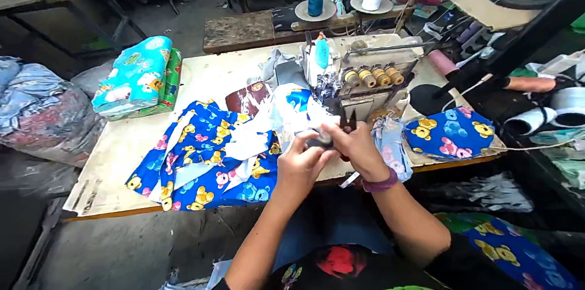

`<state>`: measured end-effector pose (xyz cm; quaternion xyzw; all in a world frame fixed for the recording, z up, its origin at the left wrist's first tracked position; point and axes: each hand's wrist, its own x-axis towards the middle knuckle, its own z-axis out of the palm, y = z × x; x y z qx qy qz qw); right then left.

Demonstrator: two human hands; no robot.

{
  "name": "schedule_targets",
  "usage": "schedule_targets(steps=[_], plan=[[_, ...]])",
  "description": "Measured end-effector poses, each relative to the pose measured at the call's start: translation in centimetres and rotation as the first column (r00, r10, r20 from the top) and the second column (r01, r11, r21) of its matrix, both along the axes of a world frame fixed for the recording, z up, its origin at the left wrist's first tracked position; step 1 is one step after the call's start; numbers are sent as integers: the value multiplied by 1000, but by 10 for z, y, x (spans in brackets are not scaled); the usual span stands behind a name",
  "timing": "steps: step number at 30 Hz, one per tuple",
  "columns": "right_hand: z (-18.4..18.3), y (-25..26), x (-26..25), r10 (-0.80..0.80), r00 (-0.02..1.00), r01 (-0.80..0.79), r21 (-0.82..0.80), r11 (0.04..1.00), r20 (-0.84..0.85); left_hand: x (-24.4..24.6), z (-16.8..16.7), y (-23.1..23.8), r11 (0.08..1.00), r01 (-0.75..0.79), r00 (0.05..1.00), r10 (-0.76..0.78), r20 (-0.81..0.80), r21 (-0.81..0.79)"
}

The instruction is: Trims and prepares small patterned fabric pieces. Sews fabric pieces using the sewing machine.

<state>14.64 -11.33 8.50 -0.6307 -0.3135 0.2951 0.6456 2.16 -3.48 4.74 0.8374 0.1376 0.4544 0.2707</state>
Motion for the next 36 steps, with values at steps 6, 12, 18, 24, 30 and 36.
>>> schedule_targets(steps=[6, 12, 18, 24, 30, 36], plan=[[-2, -16, 3, 142, 943, -97, 159, 982, -302, 10, 24, 6, 236, 325, 935, -224, 274, -916], [-23, -29, 2, 270, 920, -281, 0, 960, -286, -11, 13, -7, 536, 171, 978, -195, 76, -827], [-27, -32, -3, 125, 948, -103, 90, 991, -294, -17, 3, -15, 572, 134, 991, -53, 126, -809], [-35, -44, -7, 169, 951, -177, -7, 984, -261, -21, -8, -25, 494, 209, 978, -124, 169, -844], [-28, -48, -14, 60, 981, -70, -48, 996, -186, -24, -7, -31, 588, 157, 987, -73, 141, -794], [-27, -50, -15, 61, 996, -69, -127, 990, -65, -16, -19, -35, 973, 8, 997, 10, 77, -231]])
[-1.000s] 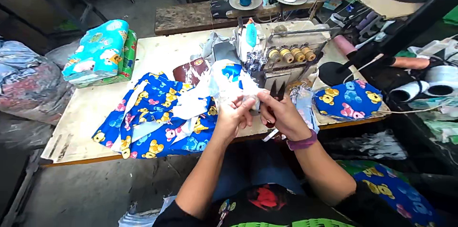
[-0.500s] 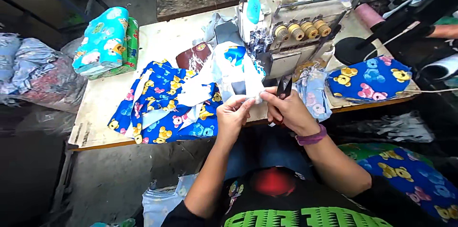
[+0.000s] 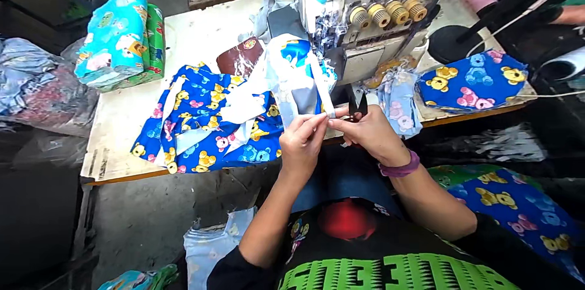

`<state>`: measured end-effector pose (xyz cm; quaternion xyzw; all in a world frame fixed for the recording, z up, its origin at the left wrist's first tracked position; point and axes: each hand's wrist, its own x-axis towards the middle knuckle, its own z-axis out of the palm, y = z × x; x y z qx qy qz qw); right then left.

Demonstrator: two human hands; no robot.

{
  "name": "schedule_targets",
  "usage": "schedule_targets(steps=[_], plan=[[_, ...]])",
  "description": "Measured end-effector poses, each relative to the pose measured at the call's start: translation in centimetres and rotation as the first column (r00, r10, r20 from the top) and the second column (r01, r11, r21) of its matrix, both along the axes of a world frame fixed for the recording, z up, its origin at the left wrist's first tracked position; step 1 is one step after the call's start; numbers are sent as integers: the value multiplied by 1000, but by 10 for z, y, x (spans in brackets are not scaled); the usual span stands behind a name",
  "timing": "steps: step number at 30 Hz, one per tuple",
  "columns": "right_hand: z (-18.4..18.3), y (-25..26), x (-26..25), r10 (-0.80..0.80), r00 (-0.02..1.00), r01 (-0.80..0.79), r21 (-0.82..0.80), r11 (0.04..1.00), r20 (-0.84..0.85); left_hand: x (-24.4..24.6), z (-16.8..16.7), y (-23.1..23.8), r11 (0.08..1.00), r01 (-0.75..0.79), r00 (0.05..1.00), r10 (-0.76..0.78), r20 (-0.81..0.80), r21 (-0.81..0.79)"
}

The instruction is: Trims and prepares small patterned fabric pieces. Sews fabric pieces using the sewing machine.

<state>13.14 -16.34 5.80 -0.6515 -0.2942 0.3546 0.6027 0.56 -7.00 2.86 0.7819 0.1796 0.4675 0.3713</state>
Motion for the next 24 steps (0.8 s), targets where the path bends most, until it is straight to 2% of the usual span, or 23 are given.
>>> schedule_targets(steps=[3, 6, 9, 12, 13, 14, 15, 16, 17, 18, 20, 21, 22, 24], plan=[[0, 0, 1, 23, 999, -22, -3, 1000, 39, 2, 1, 1, 967, -49, 997, 61, -41, 249], [-2, -1, 2, 54, 998, -55, 36, 998, 18, 4, 0, 2, 927, -67, 992, 103, -78, 370], [-3, 0, 5, 96, 968, -72, 109, 991, -230, 5, -1, 3, 889, -54, 989, 109, -96, 454], [-4, 10, 4, 76, 923, -27, 135, 991, -377, 9, -12, 7, 877, -34, 994, 81, -77, 479], [-3, 13, 4, 54, 917, 4, 144, 990, -396, 10, -16, 8, 914, -10, 998, 37, -58, 406], [-2, 16, 4, 40, 917, 28, 165, 986, -397, 10, -18, 8, 970, 42, 999, -40, -16, 240], [0, 17, 5, 39, 926, 38, 196, 980, -375, 10, -16, 7, 993, 118, 991, -116, 60, -20], [3, 17, 8, 48, 941, 29, 221, 975, -335, 9, -10, 7, 938, 181, 980, -144, 140, -297], [6, 16, 10, 74, 959, -10, 232, 973, -273, 10, -1, 9, 834, 199, 976, -120, 181, -515], [9, 14, 12, 105, 973, -55, 232, 971, -205, 12, 8, 13, 717, 197, 978, -99, 182, -669], [16, 14, 15, 161, 984, -142, 209, 968, -74, 21, 30, 25, 526, 227, 970, -197, 142, -820], [19, 15, 18, 161, 987, -158, 185, 970, 0, 26, 39, 31, 477, 265, 952, -270, 147, -838], [21, 15, 22, 129, 988, -142, 168, 976, 86, 30, 47, 38, 471, 318, 933, -309, 184, -823], [25, 17, 36, -21, 950, -41, 191, 981, 310, 36, 63, 54, 592, 380, 923, -295, 248, -710]])
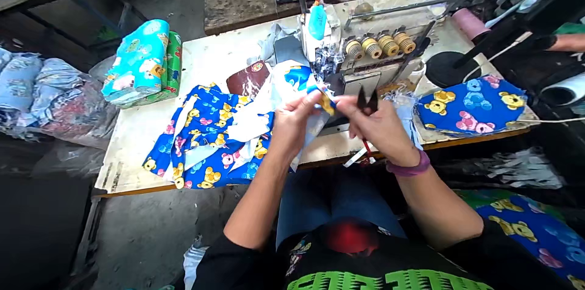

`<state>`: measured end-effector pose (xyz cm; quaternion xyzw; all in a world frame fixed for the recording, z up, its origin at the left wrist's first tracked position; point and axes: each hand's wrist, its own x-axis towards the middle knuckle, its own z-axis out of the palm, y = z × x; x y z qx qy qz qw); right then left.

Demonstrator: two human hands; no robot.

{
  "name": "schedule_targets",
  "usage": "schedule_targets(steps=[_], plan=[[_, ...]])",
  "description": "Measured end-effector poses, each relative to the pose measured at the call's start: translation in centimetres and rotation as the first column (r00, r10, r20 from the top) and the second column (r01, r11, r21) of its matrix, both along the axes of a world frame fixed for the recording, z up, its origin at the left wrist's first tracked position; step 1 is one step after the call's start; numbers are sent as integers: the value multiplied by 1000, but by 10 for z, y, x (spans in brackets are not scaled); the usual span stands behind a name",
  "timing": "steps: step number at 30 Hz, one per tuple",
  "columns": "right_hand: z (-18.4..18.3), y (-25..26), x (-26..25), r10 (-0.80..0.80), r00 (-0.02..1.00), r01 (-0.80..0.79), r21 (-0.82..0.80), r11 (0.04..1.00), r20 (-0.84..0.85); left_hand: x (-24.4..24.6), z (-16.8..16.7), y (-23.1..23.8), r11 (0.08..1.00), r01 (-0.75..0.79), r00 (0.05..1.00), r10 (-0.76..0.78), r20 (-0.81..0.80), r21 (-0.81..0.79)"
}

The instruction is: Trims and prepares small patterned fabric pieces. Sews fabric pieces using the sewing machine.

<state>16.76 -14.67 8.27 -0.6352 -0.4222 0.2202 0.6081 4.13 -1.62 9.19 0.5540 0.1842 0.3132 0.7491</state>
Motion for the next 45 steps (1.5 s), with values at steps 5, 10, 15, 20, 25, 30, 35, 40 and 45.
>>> schedule_targets(steps=[5, 10, 15, 20, 25, 30, 35, 40, 45], plan=[[3, 16, 30, -174, 852, 151, 87, 985, 494, 9, 34, 31, 943, -286, 952, 259, 162, 171], [-25, 47, 24, -163, 709, 239, -16, 971, 686, 19, 26, 29, 932, -361, 926, 359, 115, -2], [-6, 10, 59, 156, 844, 124, -470, 874, 513, 19, 12, 39, 895, -406, 912, 384, 142, 186], [-3, 27, 32, -106, 797, 69, 85, 994, 595, 27, 10, 36, 930, -365, 921, 353, 164, 44], [-13, 73, 25, -192, 847, 99, 209, 973, 496, 24, 10, 38, 919, -383, 918, 366, 153, 97], [-14, 65, 29, -92, 928, 33, 166, 986, 362, 22, 7, 40, 933, -324, 940, 300, 162, 157], [-2, 64, 33, 80, 991, -78, -16, 997, 106, 24, 10, 38, 939, -314, 945, 294, 144, 143], [19, 55, 28, 143, 986, -154, -131, 979, -91, 19, 16, 31, 966, -228, 972, 219, 86, 121], [40, 9, 13, 206, 971, -218, -100, 971, -118, 2, 7, -4, 978, 151, 977, -127, 170, -142]])
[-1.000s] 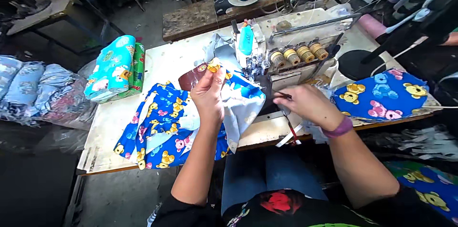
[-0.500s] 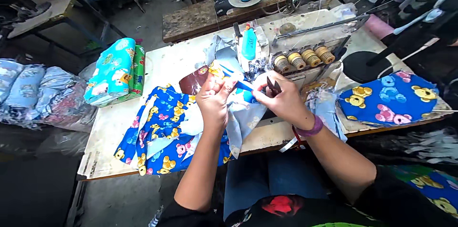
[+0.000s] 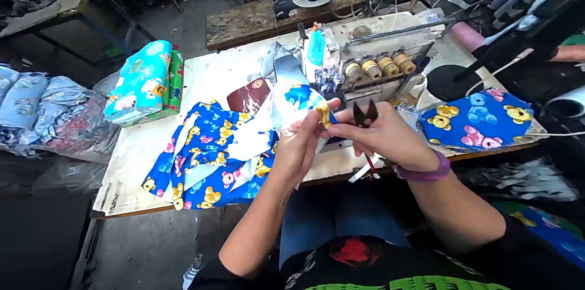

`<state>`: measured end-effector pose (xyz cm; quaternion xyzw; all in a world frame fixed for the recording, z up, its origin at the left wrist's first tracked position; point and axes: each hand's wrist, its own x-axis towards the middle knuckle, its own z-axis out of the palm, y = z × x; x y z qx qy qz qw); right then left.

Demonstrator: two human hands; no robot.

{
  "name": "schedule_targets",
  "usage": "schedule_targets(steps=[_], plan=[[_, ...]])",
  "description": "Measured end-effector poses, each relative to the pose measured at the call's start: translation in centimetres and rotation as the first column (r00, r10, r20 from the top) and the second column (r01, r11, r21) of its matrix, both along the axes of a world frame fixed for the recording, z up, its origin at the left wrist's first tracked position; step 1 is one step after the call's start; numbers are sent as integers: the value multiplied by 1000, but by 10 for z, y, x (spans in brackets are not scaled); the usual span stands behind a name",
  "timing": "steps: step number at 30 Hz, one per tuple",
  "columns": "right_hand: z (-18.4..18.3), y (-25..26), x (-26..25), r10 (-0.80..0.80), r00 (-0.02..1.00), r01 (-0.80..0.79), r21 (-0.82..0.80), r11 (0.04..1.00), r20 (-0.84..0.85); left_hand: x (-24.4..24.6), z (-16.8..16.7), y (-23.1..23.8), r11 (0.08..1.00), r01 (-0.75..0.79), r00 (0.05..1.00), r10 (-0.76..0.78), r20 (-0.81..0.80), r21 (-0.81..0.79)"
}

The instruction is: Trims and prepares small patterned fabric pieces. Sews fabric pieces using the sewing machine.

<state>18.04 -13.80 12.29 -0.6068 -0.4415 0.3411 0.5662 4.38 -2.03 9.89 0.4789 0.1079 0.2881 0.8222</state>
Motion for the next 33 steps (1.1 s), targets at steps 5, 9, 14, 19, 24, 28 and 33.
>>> schedule_targets(steps=[5, 9, 14, 19, 24, 28, 33], plan=[[-39, -48, -16, 11, 994, 2, -109, 994, 113, -16, -32, -40, 935, 23, 975, -99, -199, -353], [-59, -57, -31, -39, 988, 72, -223, 972, 152, -17, -44, -48, 912, -49, 939, -97, -329, -407], [-68, -55, -40, -114, 956, 165, -174, 971, 272, -12, -48, -55, 930, -180, 931, 56, -361, -321], [-66, -62, -32, -109, 903, 169, -110, 980, 417, -23, -45, -21, 671, -82, 893, 378, -244, 737], [-58, -54, -18, 62, 986, -3, -359, 933, 153, -6, -19, 107, -47, 139, 977, 167, -130, 989], [-31, -36, -11, 26, 997, -39, -191, 981, -71, -12, 24, 96, -1, 284, 953, -110, -282, 959], [-23, 4, -23, 60, 960, -62, 2, 998, -275, -34, 53, 21, -256, 156, 962, -180, -205, 954]])
